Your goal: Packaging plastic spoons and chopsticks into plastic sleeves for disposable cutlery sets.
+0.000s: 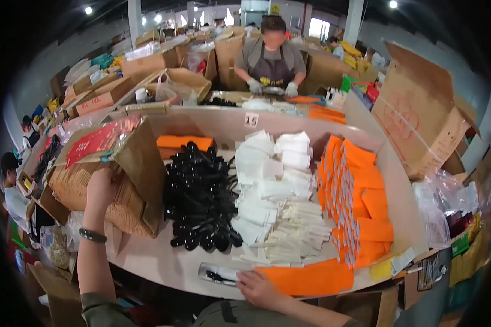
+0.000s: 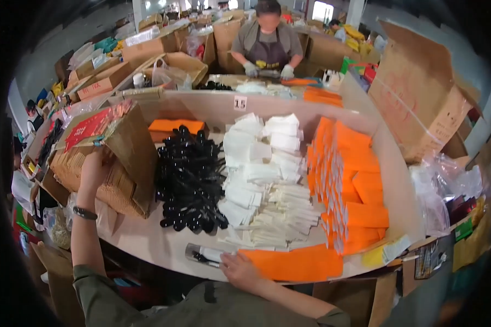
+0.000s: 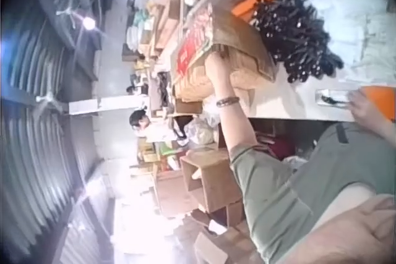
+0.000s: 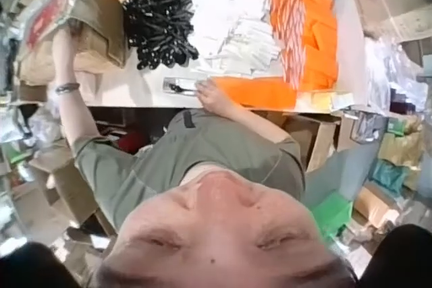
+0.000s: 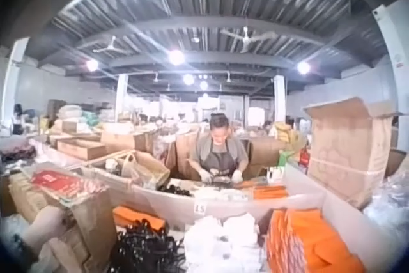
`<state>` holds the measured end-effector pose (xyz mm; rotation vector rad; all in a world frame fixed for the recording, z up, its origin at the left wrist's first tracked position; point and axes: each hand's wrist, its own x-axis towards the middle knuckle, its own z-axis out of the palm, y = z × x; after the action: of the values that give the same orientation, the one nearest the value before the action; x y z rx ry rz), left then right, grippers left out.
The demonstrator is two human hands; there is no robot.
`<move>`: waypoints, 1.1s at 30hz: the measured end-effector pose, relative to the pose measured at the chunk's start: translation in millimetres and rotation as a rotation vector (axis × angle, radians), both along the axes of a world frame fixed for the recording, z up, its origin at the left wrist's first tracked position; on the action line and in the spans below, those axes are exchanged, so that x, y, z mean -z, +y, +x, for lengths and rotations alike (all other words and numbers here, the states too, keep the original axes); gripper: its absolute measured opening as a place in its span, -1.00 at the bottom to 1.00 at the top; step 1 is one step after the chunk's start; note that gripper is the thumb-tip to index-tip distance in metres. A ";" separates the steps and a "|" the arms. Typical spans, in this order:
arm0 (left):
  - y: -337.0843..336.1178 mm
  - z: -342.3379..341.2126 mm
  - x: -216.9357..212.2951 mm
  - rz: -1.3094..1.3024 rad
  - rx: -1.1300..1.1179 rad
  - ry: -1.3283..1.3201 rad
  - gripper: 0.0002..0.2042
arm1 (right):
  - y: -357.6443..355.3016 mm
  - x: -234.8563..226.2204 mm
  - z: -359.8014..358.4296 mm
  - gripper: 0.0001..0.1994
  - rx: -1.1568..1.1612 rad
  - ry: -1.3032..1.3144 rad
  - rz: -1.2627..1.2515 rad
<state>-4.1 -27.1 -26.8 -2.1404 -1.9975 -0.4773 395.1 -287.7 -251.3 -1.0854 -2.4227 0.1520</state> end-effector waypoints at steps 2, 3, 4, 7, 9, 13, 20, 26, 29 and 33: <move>12.0 4.3 4.4 0.128 0.136 0.029 -0.72 | -5.3 3.1 9.3 -0.68 0.038 0.069 -0.091; 14.3 5.1 -1.0 0.076 0.102 0.021 -0.70 | 0.0 -4.3 13.2 -0.69 0.047 0.120 -0.148; 16.6 7.1 -9.1 0.116 0.200 0.122 -0.69 | 1.7 -5.6 16.0 -0.67 0.079 0.111 -0.156; 42.2 -49.5 -6.3 0.121 0.288 0.123 -0.66 | 6.4 -36.6 13.4 -0.63 0.060 0.059 -0.134; 40.1 -21.6 -16.0 -0.110 0.065 0.097 -0.73 | 8.2 -41.5 20.6 -0.61 0.090 0.051 -0.195; -2.3 -23.1 -7.3 0.340 0.003 0.061 -0.77 | 1.8 -45.7 22.2 -0.60 0.115 0.037 -0.234; -105.4 -47.2 60.1 0.423 -0.164 -0.446 -0.68 | -5.5 -42.5 32.5 -0.62 0.125 0.141 -0.265; -178.3 36.2 170.6 -0.495 0.267 -1.043 -0.92 | -4.2 -54.6 31.2 -0.58 0.130 0.020 -0.250; -155.0 86.8 148.6 -0.733 0.482 -0.678 -0.90 | -1.4 -50.2 36.8 -0.57 0.124 -0.004 -0.242; -142.8 96.3 174.6 -0.573 0.397 -0.469 -0.88 | 5.3 -49.9 33.2 -0.57 0.092 -0.014 -0.226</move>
<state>92.2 -169.9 -201.4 -3.0507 -2.1239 -0.5532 428.2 -282.3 -201.3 -1.2971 -2.4056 0.3964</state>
